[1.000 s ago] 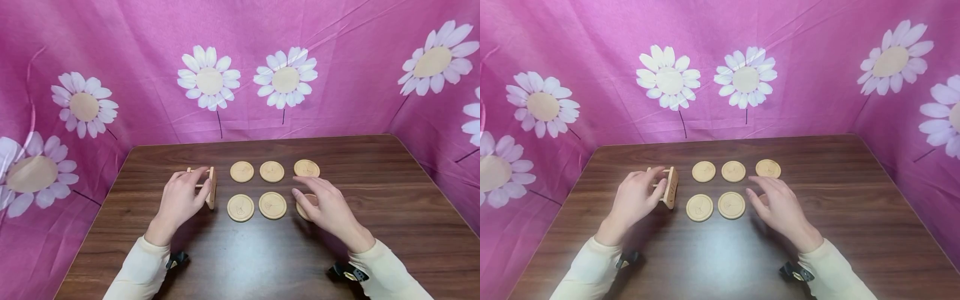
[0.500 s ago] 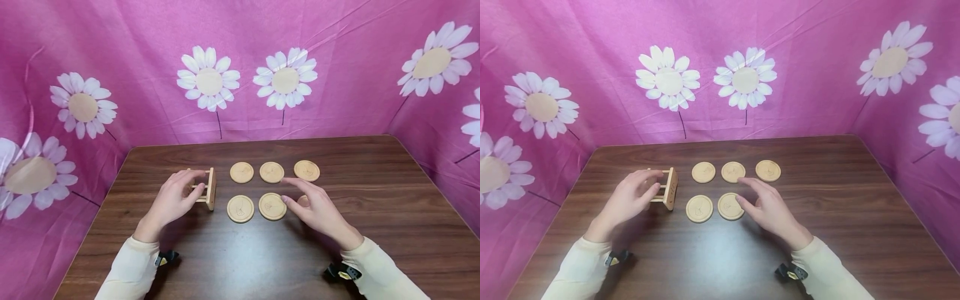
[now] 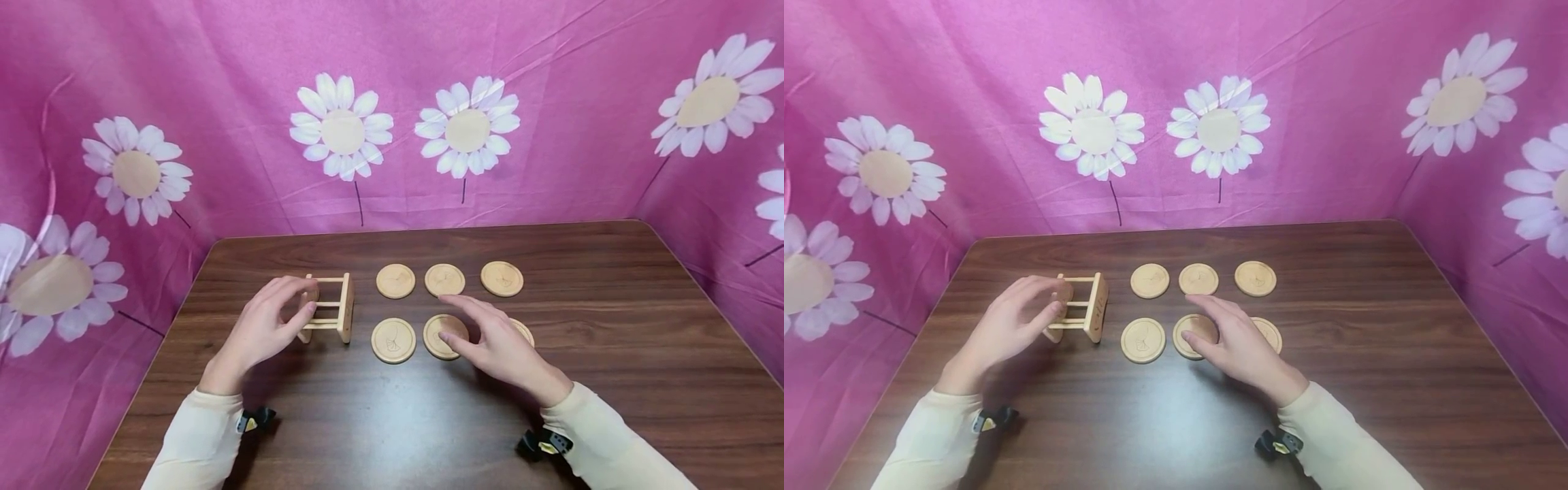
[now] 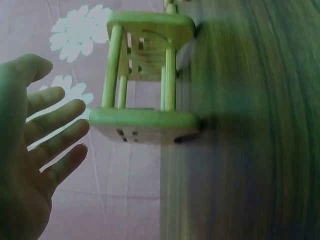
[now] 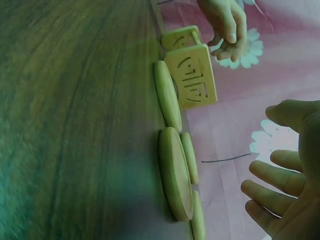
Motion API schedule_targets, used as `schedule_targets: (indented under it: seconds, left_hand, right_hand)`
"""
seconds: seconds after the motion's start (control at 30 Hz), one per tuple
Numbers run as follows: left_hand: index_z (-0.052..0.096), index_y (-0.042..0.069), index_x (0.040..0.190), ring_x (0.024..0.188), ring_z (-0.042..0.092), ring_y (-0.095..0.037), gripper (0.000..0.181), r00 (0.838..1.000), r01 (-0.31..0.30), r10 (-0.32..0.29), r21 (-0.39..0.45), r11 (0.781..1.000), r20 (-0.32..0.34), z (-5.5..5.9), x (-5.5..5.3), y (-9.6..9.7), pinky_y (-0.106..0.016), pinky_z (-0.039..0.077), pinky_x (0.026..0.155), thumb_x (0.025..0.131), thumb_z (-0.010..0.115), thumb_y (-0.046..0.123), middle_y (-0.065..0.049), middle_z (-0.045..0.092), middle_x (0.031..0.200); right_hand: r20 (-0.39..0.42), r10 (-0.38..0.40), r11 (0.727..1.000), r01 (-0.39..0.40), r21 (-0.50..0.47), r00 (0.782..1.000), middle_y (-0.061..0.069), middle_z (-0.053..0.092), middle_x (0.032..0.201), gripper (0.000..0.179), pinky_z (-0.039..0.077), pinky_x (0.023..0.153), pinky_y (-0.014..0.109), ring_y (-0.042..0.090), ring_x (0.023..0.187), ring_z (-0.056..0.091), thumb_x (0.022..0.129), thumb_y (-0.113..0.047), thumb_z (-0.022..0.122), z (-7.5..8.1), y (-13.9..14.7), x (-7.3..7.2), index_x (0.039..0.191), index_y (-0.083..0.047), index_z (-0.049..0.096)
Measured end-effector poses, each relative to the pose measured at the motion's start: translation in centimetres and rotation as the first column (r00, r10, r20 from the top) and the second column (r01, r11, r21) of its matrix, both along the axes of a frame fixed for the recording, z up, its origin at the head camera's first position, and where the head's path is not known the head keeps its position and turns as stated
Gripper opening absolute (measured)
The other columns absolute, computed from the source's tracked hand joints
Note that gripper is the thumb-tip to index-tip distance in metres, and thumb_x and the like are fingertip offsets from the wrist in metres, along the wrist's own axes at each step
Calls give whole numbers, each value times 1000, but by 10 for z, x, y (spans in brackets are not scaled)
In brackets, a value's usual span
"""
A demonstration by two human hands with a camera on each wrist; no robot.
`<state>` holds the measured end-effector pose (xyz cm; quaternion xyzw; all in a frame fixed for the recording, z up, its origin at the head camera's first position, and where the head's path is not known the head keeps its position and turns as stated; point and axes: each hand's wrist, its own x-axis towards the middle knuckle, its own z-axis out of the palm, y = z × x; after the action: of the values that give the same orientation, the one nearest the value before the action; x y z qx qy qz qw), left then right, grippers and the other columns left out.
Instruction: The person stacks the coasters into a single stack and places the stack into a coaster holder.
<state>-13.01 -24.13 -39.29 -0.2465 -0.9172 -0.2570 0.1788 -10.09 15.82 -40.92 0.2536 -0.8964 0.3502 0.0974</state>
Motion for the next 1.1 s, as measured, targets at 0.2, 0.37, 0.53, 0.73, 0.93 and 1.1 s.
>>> schedule_targets:
  seconds: [0.2,0.37,0.53,0.73,0.93,1.1]
  left_hand:
    - [71,11,137,116,69,-25,41,999,-17,19,-46,999,35,1,0,-11,-52,57,99,98,78,21,-3,76,121]
    - [68,14,143,113,69,-23,45,996,-18,25,-91,996,81,1,-1,-18,-53,58,96,100,76,25,1,74,118]
    - [64,16,147,107,71,-18,47,990,-11,23,-87,996,137,-3,-2,-24,-47,61,87,102,74,24,3,73,118]
    - [63,18,149,105,69,-17,45,975,15,-6,-38,999,220,-9,-5,-31,-33,58,75,105,72,23,3,71,118]
    - [60,18,152,110,65,-21,47,948,41,-42,10,999,316,-16,-7,-37,-37,58,82,107,70,23,-1,70,126]
    - [57,17,155,116,66,-23,49,931,62,-75,46,997,357,-22,-11,-41,-45,57,94,107,69,22,-4,69,137]
  right_hand:
    - [8,39,999,-39,17,999,11,71,145,57,53,109,59,37,132,67,95,-21,83,-5,-7,-1,147,-9,64]
    - [30,53,998,-53,23,998,9,70,145,59,52,111,59,36,132,66,96,-24,83,-6,-13,0,149,-10,62]
    - [55,65,998,-66,24,996,9,69,147,63,51,113,59,36,135,64,95,-26,84,-7,-17,-2,151,-10,60]
    - [52,78,996,-80,33,996,14,68,147,67,49,115,60,39,136,63,92,-26,87,-10,-25,-3,151,-8,60]
    - [25,114,991,-116,66,993,19,68,146,73,49,116,56,39,134,64,88,-27,91,-17,-35,-3,150,-2,60]
    - [2,146,986,-145,80,989,19,70,143,72,49,114,58,39,132,65,87,-24,91,-23,-43,-5,147,1,60]
